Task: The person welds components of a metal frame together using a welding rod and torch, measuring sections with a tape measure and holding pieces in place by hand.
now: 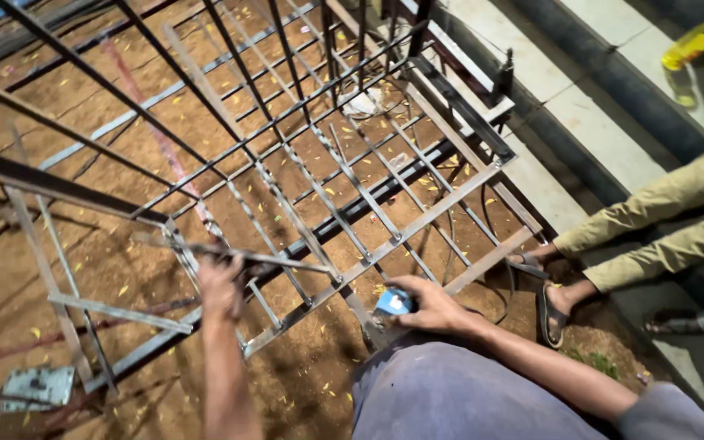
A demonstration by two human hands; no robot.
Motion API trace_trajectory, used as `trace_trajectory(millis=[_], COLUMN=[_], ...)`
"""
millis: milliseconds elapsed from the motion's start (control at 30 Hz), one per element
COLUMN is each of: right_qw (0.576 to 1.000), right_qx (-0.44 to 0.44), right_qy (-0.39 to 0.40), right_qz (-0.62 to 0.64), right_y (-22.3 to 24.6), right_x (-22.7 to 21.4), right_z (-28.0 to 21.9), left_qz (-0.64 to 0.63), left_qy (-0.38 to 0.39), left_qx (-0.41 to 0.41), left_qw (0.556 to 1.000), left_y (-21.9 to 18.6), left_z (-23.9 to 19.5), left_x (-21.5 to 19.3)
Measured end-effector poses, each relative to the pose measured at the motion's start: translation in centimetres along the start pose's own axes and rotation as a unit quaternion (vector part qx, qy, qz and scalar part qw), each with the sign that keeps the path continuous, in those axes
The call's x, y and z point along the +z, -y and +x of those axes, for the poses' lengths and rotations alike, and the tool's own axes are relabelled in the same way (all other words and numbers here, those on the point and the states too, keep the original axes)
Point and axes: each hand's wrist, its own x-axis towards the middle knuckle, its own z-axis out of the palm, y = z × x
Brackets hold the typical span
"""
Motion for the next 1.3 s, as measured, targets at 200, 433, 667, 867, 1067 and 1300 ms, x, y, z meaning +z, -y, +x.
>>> trace_trajectory(millis=[200, 433, 667, 867, 1067, 1300], right_qw=[0.992, 0.981, 0.942, 0.910, 0.910, 0.902], right_qx=[0.104, 0.078, 0.036, -0.075, 0.001, -0.038], right_qy=[-0.049, -0.176, -0.281, -0.187, -0.139, -0.157], right_qz=[0.052, -0.016, -0.179, -0.362, -0.392, -0.401], right_y=[-4.9, -6.3, -6.3, -8.8, -10.5, -8.5], right_x=[-6.5, -19.3, -31.6, -34.3, -32.3, -31.6], right_z=[-0.9, -0.9, 3.0, 9.7, 12.6, 12.6], left_qz=[0.096, 0.192, 0.293, 0.244, 0.224, 0.280], left_qy=[0.012, 0.062, 0.041, 0.022, -0.006, 0.019], left_qx=[-0.045, 0.013, -0.029, -0.103, -0.137, -0.122], left_qw=[0.994, 0.979, 0.955, 0.964, 0.965, 0.952], left_y=[1.2, 8.1, 11.2, 14.3, 17.4, 17.1], left_z=[0.3, 4.3, 9.0, 12.4, 14.2, 14.8], left_x=[11.0, 21.0, 29.6, 31.3, 30.5, 30.9])
